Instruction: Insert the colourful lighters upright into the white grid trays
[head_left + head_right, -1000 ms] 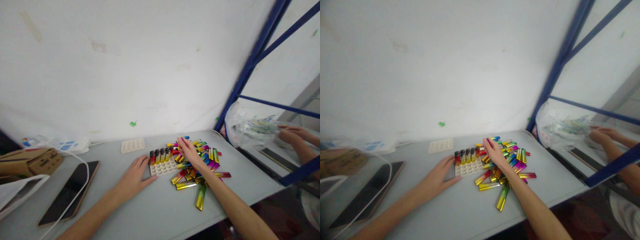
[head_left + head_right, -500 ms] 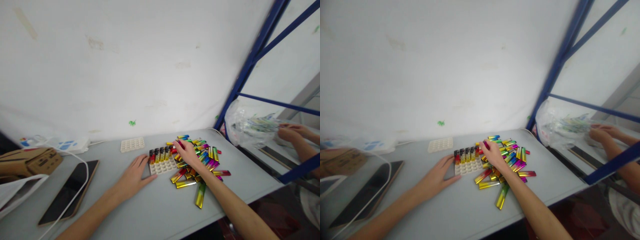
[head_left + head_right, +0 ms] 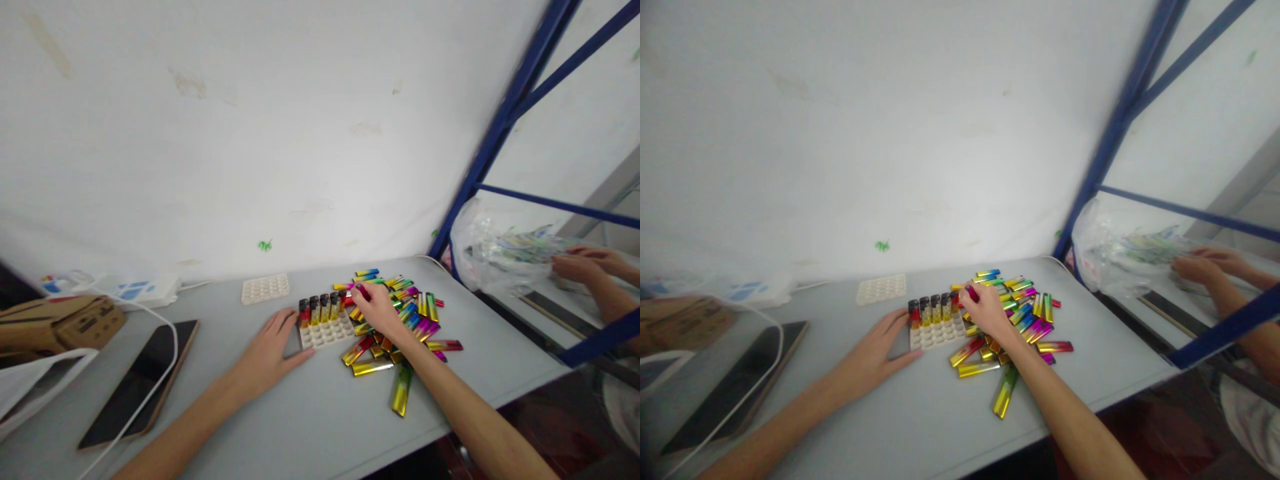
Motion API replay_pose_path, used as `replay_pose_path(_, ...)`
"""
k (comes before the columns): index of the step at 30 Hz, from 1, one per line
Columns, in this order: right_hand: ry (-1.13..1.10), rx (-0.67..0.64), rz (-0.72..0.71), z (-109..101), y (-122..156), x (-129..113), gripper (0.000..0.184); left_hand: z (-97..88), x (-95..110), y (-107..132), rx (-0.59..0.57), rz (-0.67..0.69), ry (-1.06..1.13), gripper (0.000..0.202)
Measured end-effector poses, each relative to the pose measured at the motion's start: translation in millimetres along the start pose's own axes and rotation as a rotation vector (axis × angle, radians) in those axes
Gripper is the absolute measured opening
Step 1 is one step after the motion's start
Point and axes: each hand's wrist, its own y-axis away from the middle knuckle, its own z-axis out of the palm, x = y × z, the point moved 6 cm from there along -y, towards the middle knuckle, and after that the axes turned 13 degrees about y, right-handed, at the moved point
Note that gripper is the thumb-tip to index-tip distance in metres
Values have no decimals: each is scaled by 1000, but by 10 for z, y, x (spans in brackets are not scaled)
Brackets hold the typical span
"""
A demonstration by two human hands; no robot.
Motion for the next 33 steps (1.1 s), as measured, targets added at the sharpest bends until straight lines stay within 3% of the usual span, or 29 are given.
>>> replay_pose_path(13,191,-44,-258,-83,-9,-109,45,0,6,4,-21,-5,9,71)
replay_pose_path(17,178,-145,-270,-49,-18,-33,47,0,10,3,-22,-9,12,70)
replay_pose_path(24,117,-311,-261,-26,-1,-11,35,-21,36,4,-9,0,15,69)
replay_pose_path(33,210,-297,-277,27,-21,84,34,21,-8,4,-32,-24,5,74)
